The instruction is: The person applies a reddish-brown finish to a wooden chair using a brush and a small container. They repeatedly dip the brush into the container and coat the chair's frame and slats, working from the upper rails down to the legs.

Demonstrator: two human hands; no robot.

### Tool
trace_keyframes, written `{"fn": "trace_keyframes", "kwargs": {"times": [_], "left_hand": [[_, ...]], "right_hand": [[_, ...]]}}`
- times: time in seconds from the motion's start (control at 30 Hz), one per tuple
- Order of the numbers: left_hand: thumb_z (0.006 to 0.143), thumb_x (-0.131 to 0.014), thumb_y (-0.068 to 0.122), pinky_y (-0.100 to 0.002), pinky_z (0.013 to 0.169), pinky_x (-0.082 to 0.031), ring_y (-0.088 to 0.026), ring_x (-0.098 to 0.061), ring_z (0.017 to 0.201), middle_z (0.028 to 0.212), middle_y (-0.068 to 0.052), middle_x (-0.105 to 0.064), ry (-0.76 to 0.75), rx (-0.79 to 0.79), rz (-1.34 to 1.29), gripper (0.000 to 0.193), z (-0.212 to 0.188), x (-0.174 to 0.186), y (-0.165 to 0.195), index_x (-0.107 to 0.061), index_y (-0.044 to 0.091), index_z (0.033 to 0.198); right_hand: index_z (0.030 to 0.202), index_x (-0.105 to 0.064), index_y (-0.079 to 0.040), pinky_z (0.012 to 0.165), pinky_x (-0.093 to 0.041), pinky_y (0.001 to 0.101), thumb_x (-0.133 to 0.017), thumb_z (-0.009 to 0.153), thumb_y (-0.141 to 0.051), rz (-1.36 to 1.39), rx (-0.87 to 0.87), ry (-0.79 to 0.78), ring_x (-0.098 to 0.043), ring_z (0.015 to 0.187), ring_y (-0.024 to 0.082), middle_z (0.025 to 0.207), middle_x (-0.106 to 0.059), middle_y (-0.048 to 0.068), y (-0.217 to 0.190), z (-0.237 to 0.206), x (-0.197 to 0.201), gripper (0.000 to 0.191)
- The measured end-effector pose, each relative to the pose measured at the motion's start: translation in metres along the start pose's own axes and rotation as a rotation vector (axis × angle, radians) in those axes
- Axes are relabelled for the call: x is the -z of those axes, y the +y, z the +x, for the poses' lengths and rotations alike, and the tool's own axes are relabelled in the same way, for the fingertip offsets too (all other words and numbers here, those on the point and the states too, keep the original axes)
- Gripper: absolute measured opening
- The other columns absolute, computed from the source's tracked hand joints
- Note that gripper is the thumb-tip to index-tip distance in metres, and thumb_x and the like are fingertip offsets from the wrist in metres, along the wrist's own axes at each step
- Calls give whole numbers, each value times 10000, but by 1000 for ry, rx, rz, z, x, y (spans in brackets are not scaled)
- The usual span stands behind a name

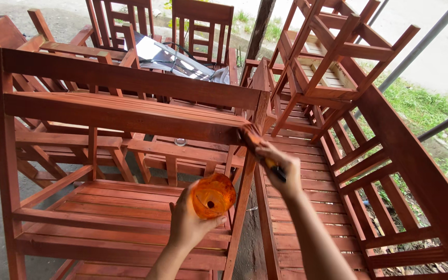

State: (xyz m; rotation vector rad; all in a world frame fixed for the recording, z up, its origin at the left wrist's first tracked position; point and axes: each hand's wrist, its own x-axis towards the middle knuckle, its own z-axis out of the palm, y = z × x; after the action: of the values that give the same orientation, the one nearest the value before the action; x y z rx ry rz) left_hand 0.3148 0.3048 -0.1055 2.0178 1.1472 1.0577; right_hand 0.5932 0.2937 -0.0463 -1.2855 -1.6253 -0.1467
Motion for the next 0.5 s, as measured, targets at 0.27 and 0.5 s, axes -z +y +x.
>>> {"fn": "trace_keyframes", "kwargs": {"times": [0.27,0.5], "left_hand": [[557,-989,233,-372,969,-558,-245,-705,1155,1214,-111,-711,58,24,-246,909,-35,9,5,-538,56,1325],[541,-1002,240,-379,968,-560,-249,-697,1152,1224,-121,-696,56,24,-230,932,-71,8,23,-527,50,1321]], "right_hand": [[1057,-794,-62,1013,-594,364,-757,818,35,113,-331,-94,-707,1219,246,1129,-801,119,-12,-173,-26,261],[917,-787,-102,903,-636,353,-714,846,31,175,-399,-526,-766,1091,198,1147,-805,93,-34,-182,-4,167]]}}
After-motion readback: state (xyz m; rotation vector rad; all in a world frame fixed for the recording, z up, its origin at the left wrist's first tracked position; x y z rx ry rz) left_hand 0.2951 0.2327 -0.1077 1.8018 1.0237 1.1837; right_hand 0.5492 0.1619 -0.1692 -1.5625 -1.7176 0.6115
